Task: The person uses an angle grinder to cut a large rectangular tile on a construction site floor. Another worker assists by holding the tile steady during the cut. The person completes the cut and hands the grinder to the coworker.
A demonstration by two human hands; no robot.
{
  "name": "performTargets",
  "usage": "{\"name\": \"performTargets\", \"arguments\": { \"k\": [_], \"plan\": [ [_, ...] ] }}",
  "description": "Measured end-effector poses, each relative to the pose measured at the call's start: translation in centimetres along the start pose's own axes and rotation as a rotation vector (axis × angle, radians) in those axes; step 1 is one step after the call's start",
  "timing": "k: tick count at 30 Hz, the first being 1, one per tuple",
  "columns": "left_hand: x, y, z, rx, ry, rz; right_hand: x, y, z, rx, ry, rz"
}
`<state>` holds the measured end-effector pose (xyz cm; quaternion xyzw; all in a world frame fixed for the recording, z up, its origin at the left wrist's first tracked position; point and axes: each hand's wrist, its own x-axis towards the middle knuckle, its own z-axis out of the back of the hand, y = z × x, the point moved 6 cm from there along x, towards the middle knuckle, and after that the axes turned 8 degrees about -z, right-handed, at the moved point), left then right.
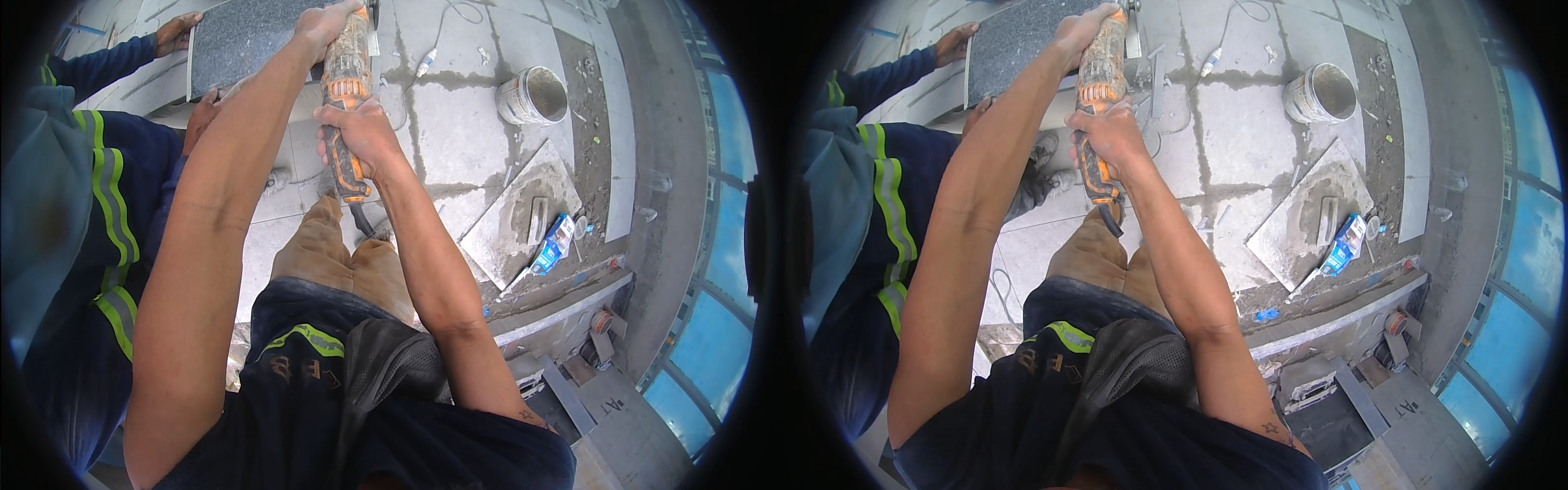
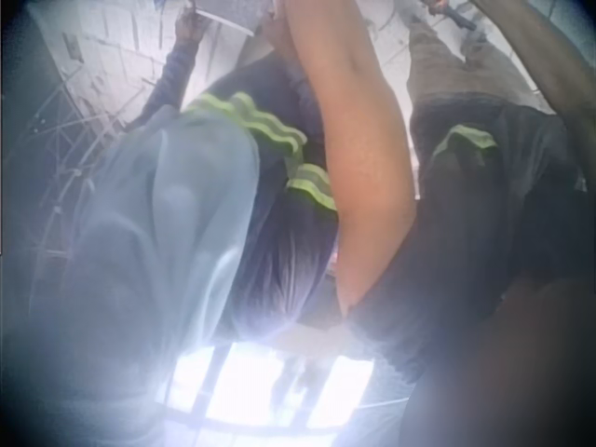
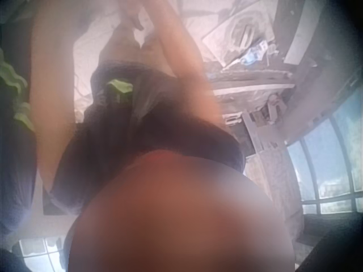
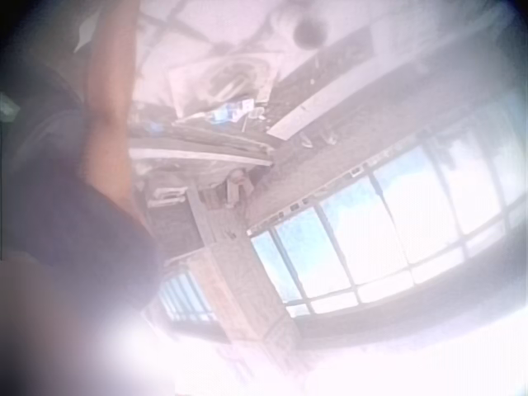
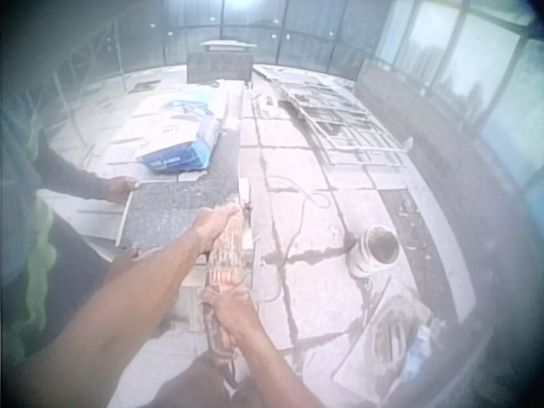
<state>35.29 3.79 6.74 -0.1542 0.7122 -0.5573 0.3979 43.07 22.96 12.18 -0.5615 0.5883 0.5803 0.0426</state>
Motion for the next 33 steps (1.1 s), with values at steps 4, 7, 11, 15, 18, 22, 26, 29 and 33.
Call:
{"name": "performTargets", "arguments": {
  "k": [4, 7, 11, 15, 18, 22, 26, 29, 33],
  "plan": [
    [-0.1, -0.2, 0.1, 0.041, -0.018, -0.009, -0.1, -0.1, 0.1, 0.010, 0.012, -0.004],
    [0.0, -0.2, -0.1, 0.014, -0.015, -0.025, 0.2, 0.1, 0.1, 0.010, 0.035, 0.000],
    [0.2, 0.0, -0.2, 0.006, -0.004, 0.003, 0.8, 0.3, 0.2, 0.026, 0.047, -0.008],
    [0.3, 0.0, -0.3, -0.015, 0.004, 0.010, 0.9, 0.1, 0.2, 0.036, 0.039, -0.024],
    [0.4, 0.0, -0.1, 0.026, -0.002, -0.015, 0.8, -0.1, 0.2, 0.031, 0.033, -0.011],
    [0.6, 0.3, 0.1, 0.022, -0.019, -0.021, 0.7, -0.3, 0.2, 0.024, -0.005, 0.002],
    [0.8, 0.7, 0.2, 0.036, -0.012, -0.016, 0.4, -0.4, 0.2, 0.011, 0.011, -0.003],
    [0.9, 0.9, 0.3, 0.038, -0.012, -0.030, 0.3, -0.5, 0.2, 0.011, -0.013, -0.007],
    [0.8, 1.1, 0.3, -0.004, -0.008, -0.014, 0.1, -0.6, 0.2, 0.012, 0.002, -0.017]
  ]
}}
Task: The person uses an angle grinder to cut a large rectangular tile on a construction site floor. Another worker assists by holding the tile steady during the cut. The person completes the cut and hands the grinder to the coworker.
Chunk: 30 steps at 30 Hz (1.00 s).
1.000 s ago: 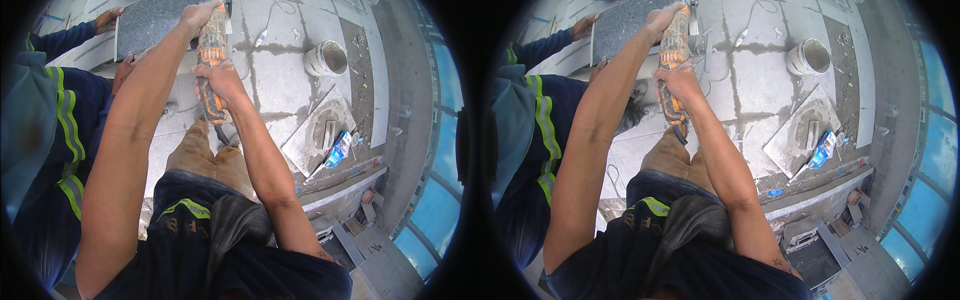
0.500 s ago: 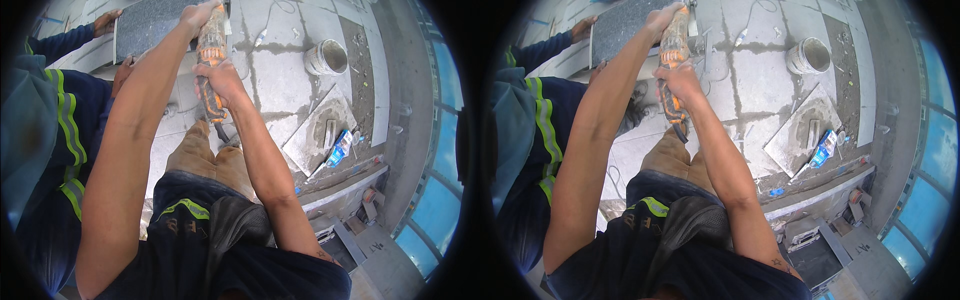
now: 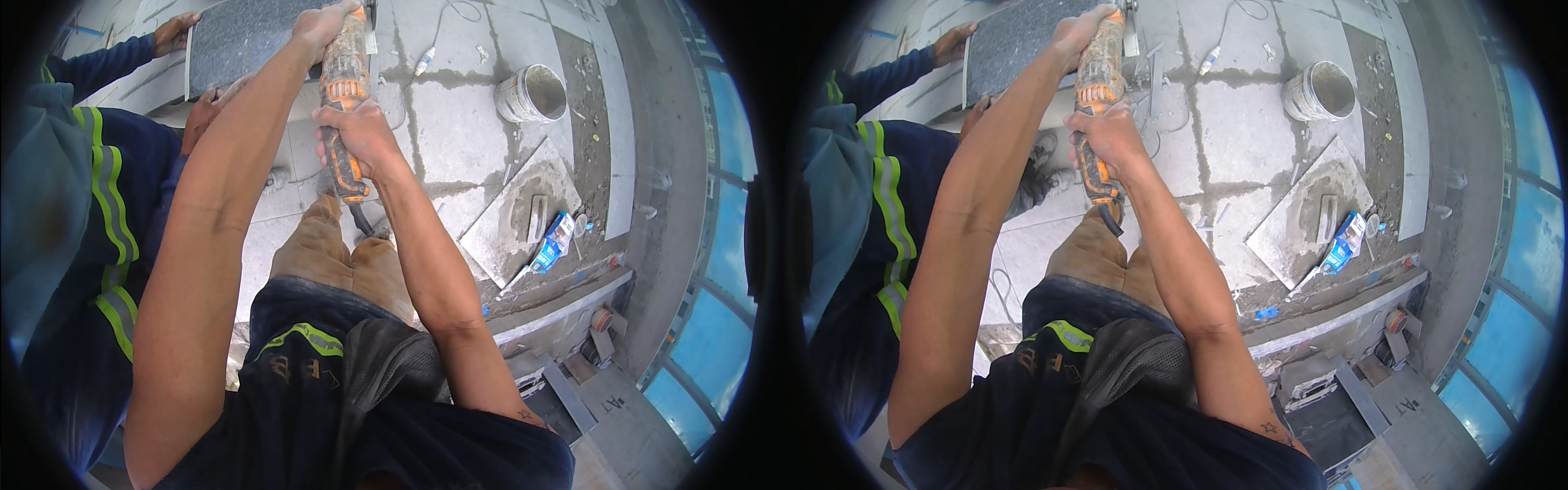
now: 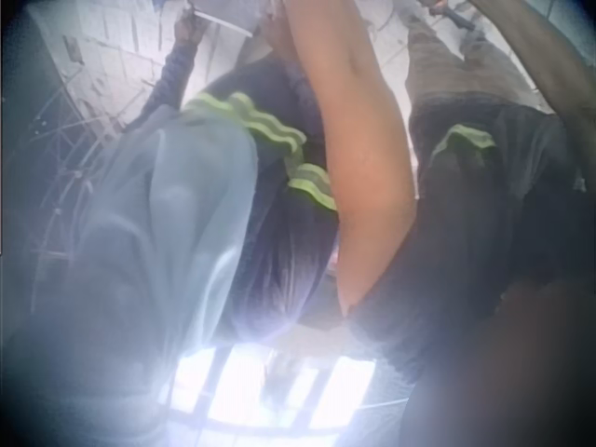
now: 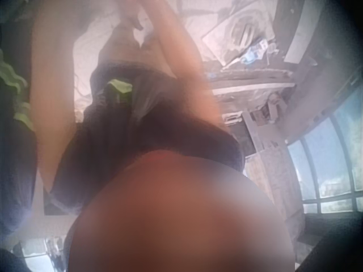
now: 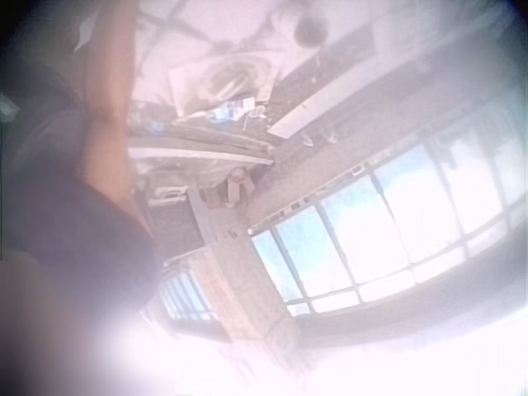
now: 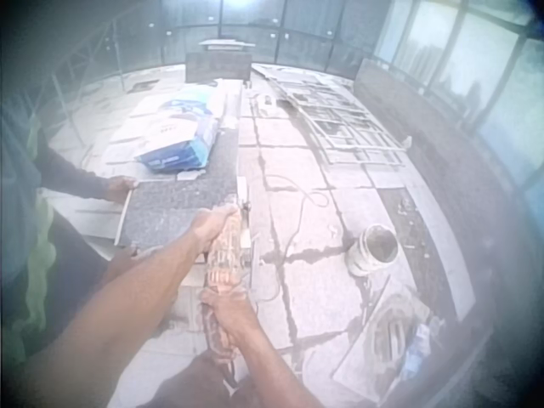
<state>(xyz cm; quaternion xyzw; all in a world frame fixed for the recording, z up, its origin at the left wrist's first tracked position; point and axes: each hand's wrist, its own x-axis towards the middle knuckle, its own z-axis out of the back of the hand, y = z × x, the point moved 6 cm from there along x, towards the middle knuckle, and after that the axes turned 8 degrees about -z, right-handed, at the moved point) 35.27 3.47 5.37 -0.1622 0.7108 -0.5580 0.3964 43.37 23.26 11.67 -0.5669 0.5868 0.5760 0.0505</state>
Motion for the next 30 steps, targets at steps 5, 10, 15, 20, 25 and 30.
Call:
{"name": "performTargets", "arguments": {
  "k": [5, 10, 15, 20, 25, 30],
  "plan": [
    [-0.3, -0.1, 0.1, 0.009, -0.005, -0.007, -0.1, -0.2, 0.0, -0.015, -0.015, 0.000],
    [-0.8, -0.2, 0.1, 0.039, -0.023, 0.015, -0.4, -0.3, 0.1, -0.022, -0.018, -0.001],
    [-0.9, -0.2, 0.1, 0.026, -0.030, -0.009, -0.5, -0.2, 0.1, -0.008, 0.033, 0.004],
    [-0.7, -0.1, 0.0, 0.018, -0.050, 0.002, 0.2, 0.1, 0.3, -0.041, 0.047, 0.036],
    [-0.6, -0.1, -0.2, 0.028, -0.052, 0.018, 0.6, 0.0, 0.4, -0.010, 0.041, -0.003],
    [-1.5, -0.3, 0.1, 0.046, -0.023, 0.032, 0.2, -0.2, 0.3, -0.006, 0.013, 0.004]
  ]
}}
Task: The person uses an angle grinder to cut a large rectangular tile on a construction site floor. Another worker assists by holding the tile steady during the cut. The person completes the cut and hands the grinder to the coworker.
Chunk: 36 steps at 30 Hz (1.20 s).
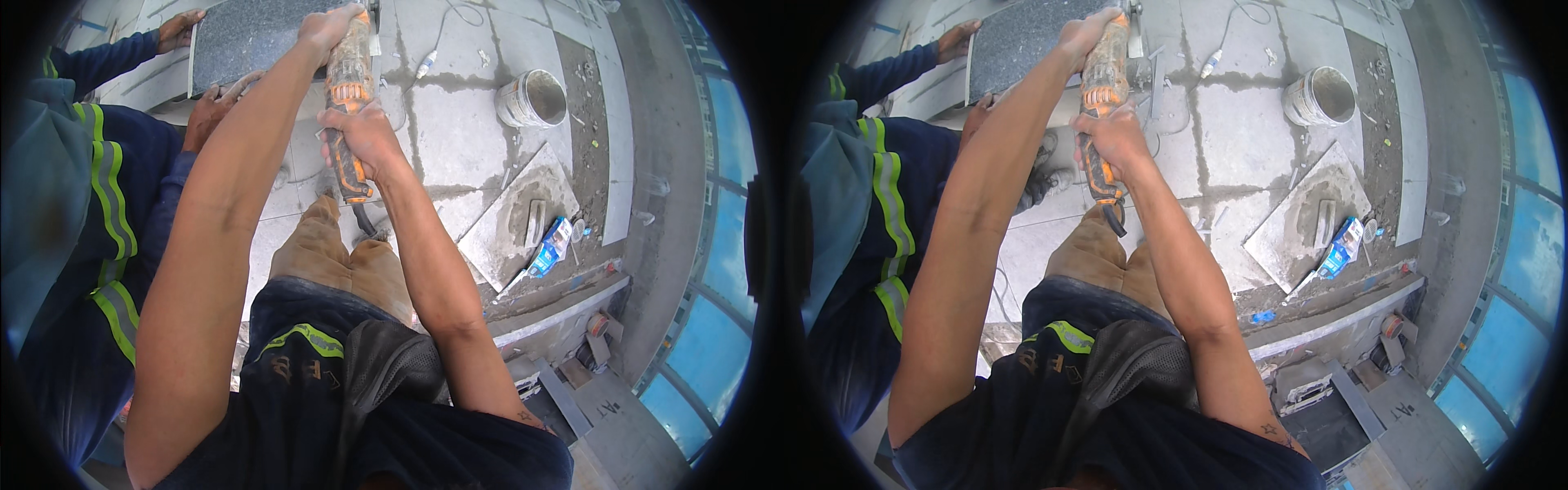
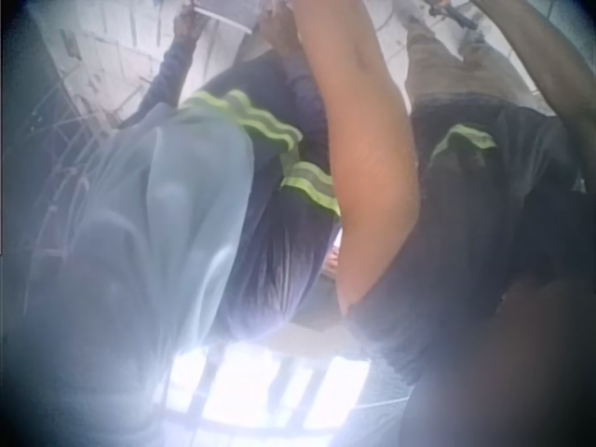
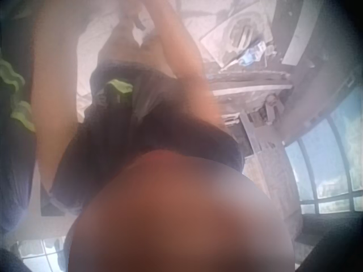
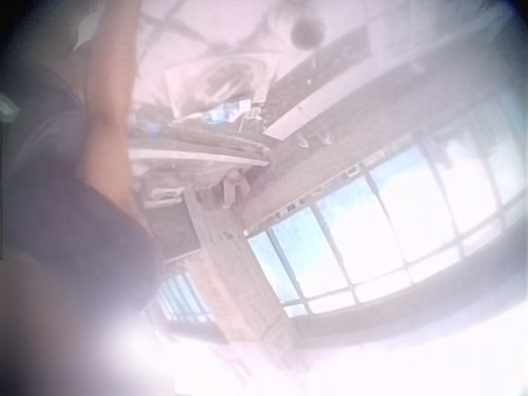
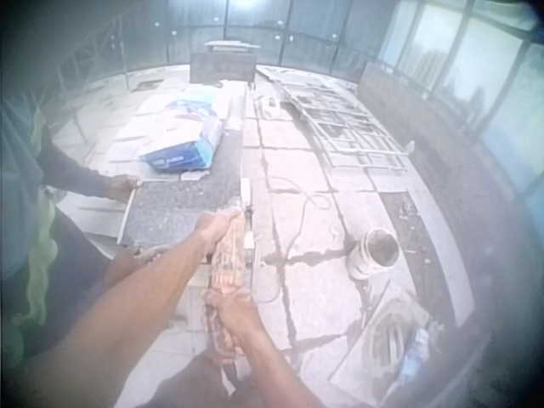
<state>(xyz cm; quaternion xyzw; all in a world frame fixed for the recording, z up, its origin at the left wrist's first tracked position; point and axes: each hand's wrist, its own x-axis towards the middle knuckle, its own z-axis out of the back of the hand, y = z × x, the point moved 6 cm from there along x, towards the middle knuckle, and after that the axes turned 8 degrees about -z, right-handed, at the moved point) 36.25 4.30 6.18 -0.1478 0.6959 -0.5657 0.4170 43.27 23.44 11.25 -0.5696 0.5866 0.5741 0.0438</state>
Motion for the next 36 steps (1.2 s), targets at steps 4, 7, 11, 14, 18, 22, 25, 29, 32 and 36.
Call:
{"name": "performTargets", "arguments": {
  "k": [4, 7, 11, 14, 18, 22, 25, 29, 32, 36],
  "plan": [
    [-0.9, -0.3, 0.0, -0.003, 0.030, -0.016, -0.4, -0.1, 0.0, -0.004, 0.007, -0.002],
    [-1.3, -0.5, -0.2, -0.017, 0.068, -0.009, -0.6, -0.2, 0.0, -0.006, 0.012, -0.007],
    [-1.8, -0.4, -0.1, -0.018, 0.035, -0.036, -0.9, -0.5, 0.0, -0.022, 0.012, -0.019],
    [-2.1, -0.5, -0.1, -0.012, 0.010, -0.050, -0.9, -0.6, 0.0, -0.022, 0.003, 0.001],
    [-2.3, -0.6, 0.0, -0.007, 0.007, -0.061, -0.8, -0.4, 0.1, -0.043, 0.008, 0.031],
    [-1.4, -0.3, -0.2, 0.012, 0.023, -0.050, -0.5, 0.1, 0.4, -0.068, 0.018, 0.017],
    [-0.5, 0.2, -0.3, -0.003, -0.024, -0.025, -0.4, 0.3, 0.7, -0.078, 0.011, 0.009],
    [-0.3, 0.2, -0.4, 0.001, -0.006, -0.052, -0.2, 0.5, 0.8, -0.065, 0.013, -0.015],
    [-0.7, 0.1, -0.5, -0.059, 0.003, -0.034, -0.2, 0.5, 0.8, -0.068, 0.013, 0.001],
    [-1.0, 0.1, -0.2, -0.012, -0.002, -0.003, -0.3, 0.1, 0.8, -0.045, -0.004, 0.013]
  ]
}}
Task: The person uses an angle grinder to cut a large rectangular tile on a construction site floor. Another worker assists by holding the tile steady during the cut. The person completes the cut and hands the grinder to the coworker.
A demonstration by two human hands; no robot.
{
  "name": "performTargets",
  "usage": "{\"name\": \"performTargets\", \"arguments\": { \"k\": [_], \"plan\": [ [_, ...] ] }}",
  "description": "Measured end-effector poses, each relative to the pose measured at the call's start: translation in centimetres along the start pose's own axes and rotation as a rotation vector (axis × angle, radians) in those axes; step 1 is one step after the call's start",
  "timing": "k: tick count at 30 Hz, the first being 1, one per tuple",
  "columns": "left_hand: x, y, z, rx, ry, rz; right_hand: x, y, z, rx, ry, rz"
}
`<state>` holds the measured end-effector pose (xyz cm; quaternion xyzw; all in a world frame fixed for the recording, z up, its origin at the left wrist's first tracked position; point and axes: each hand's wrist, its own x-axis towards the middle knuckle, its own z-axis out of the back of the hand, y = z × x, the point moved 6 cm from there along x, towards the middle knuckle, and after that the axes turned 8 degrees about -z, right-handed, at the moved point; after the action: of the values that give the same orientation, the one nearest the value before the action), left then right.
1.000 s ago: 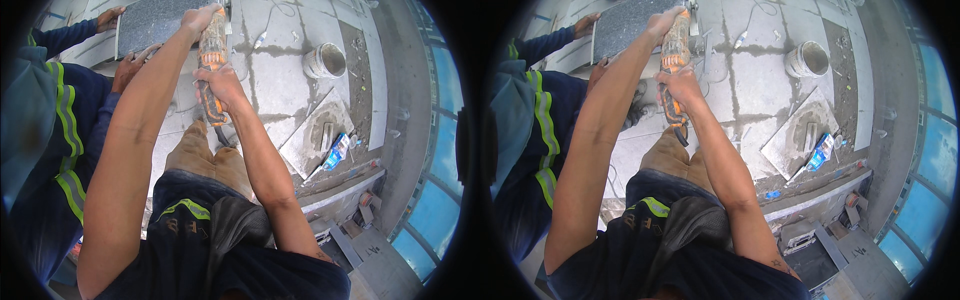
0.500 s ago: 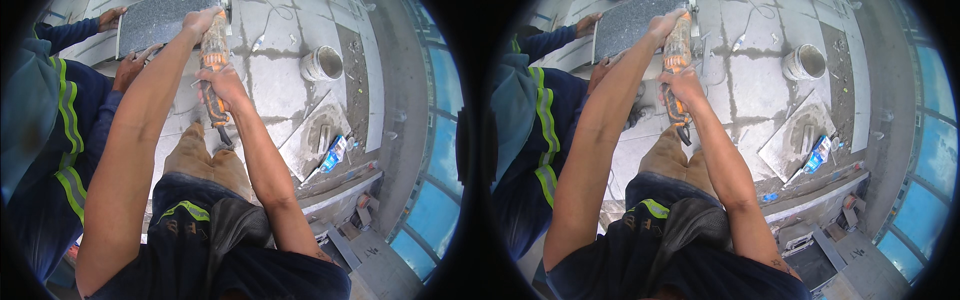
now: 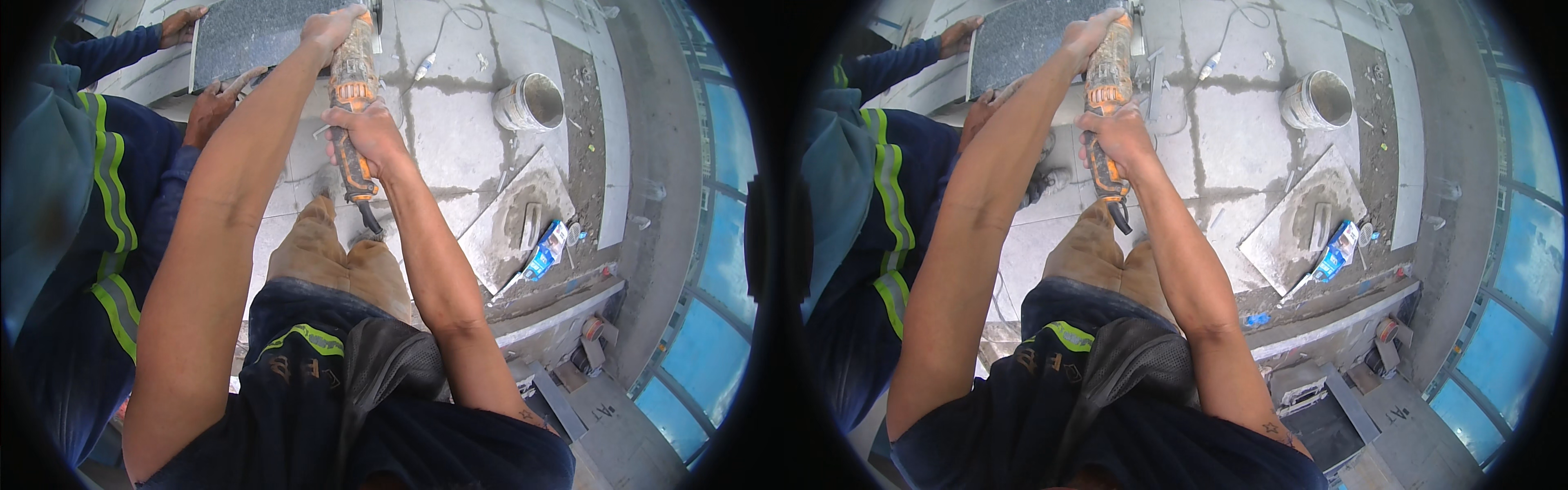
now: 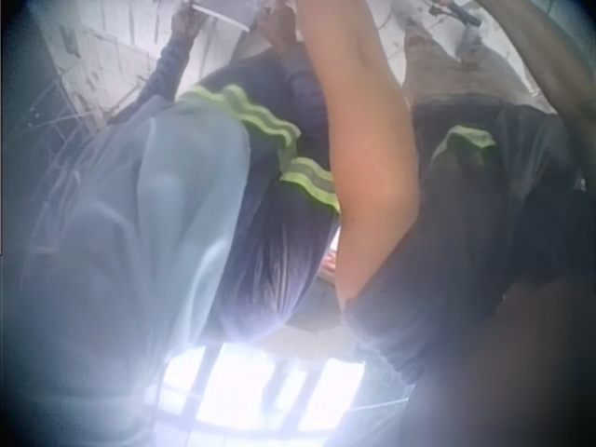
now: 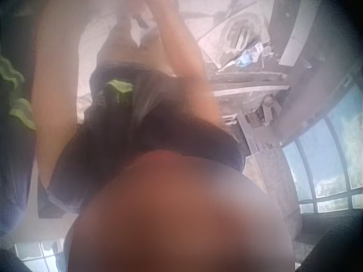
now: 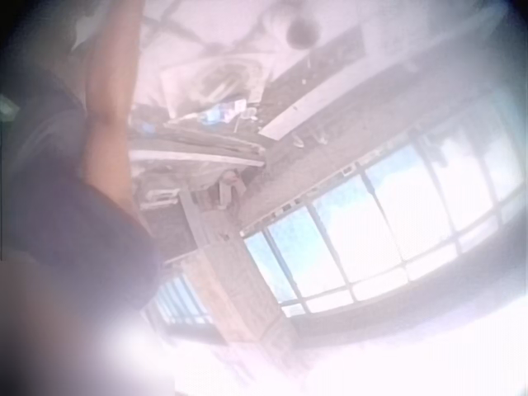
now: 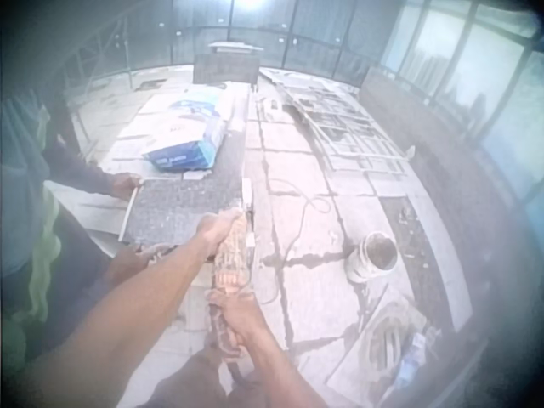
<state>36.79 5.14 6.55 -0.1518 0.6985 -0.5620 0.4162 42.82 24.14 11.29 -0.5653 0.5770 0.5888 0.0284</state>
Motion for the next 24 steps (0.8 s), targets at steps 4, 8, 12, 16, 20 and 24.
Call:
{"name": "performTargets", "arguments": {
  "k": [4, 8, 12, 16, 20, 24],
  "plan": [
    [-0.40, -0.25, -0.01, -0.024, 0.027, -0.039, 0.00, -0.26, 0.00, -0.010, -0.014, -0.006],
    [-0.85, -0.21, -0.06, -0.008, 0.001, -0.032, -0.17, -0.36, 0.06, -0.024, -0.016, -0.006],
    [-0.64, 0.11, 0.01, 0.017, -0.005, -0.035, -0.30, -0.43, 0.00, -0.023, -0.012, -0.007],
    [-0.09, 0.42, 0.22, 0.061, -0.039, -0.029, -0.53, -0.44, -0.10, -0.003, -0.018, -0.003],
    [-0.02, 0.36, 0.31, 0.037, -0.008, -0.053, -0.56, -0.30, -0.32, 0.005, 0.010, 0.012],
    [0.10, 0.29, 0.11, -0.006, 0.021, -0.036, -0.06, -0.33, -0.32, 0.021, 0.011, 0.008]
  ]
}}
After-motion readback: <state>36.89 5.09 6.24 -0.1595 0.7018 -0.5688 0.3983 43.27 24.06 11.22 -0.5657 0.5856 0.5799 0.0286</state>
